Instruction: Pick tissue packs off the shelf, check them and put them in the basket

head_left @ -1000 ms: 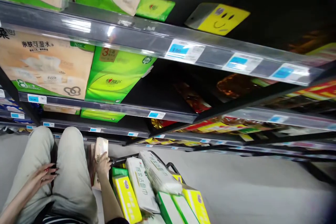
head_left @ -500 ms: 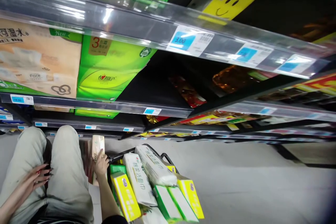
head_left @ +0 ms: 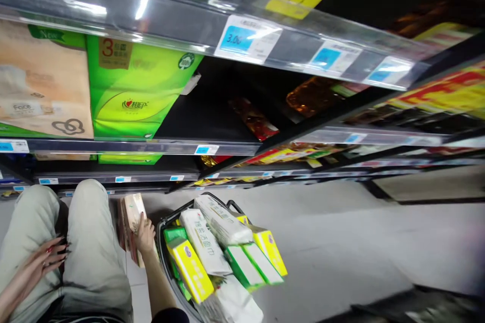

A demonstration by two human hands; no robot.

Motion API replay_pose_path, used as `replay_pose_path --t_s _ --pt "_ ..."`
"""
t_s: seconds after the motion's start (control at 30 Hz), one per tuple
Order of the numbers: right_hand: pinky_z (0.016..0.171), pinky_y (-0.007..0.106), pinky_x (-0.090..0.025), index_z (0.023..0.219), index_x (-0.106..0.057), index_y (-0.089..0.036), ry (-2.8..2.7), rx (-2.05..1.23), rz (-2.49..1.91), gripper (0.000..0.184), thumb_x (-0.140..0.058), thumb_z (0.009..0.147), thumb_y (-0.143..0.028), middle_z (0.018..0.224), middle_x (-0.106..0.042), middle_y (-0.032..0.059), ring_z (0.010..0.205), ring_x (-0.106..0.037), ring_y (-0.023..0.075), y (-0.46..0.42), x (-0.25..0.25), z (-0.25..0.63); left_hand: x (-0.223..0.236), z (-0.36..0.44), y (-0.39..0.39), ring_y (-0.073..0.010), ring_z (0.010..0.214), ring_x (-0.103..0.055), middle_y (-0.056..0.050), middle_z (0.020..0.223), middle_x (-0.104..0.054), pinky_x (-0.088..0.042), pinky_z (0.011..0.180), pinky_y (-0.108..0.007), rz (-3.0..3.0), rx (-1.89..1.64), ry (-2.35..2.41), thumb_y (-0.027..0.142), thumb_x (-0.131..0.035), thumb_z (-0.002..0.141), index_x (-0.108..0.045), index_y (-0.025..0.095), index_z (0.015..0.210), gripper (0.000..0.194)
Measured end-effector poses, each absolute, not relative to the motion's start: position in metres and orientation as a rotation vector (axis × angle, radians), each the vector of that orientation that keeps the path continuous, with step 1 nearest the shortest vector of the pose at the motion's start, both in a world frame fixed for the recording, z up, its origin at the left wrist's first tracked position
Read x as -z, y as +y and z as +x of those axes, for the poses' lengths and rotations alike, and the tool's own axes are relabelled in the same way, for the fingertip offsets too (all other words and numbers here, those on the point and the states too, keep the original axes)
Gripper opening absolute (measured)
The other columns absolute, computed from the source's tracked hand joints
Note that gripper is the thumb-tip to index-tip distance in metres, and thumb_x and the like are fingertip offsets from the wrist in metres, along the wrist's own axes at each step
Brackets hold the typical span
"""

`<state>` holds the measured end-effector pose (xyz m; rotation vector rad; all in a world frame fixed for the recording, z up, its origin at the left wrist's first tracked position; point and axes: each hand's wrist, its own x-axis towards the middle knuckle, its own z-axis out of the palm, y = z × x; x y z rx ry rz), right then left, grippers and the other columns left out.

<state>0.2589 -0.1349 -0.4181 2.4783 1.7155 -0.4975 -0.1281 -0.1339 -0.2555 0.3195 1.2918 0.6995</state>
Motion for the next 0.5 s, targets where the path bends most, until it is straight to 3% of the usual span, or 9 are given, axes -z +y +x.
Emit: replay_pose_path --t_s 0.13,0.37,0.5 --pt "0.095 0.053 -0.054 0.164 -0.025 -0.012 1.667 0.537 2.519 0.088 -0.066 0.092 -0.041 0.143 -0.055 0.0288 0.119 -0.061 0.0423 -0.119 0.418 0.249 0.265 -0.134 -0.134 -0.0404 0.112 -0.071 -0.008 0.114 -0.081 -0.060 0.097 -0.047 0.322 -0.707 1.291 0.055 -0.096 0.054 -0.079 0.027 0.109 0.064" --pt "0.098 0.056 -0.051 0.164 -0.021 -0.007 1.629 0.640 2.524 0.107 -0.078 0.080 -0.043 0.150 -0.048 0.0337 0.122 -0.060 0.0452 -0.110 0.414 0.247 0.254 -0.129 -0.131 -0.0383 0.109 -0.073 -0.010 0.114 -0.081 -0.060 0.097 -0.045 0.314 -0.709 1.292 0.052 -0.098 0.054 -0.080 0.024 0.108 0.064" --pt "0.106 0.057 -0.047 0.165 -0.018 -0.006 1.624 0.678 2.548 0.103 -0.069 0.087 -0.050 0.159 -0.039 0.0323 0.135 -0.051 0.0477 -0.112 0.408 0.252 0.249 -0.125 -0.133 -0.0400 0.110 -0.072 -0.013 0.114 -0.081 -0.060 0.096 -0.044 0.300 -0.713 1.296 0.052 -0.099 0.051 -0.079 0.021 0.109 0.069"
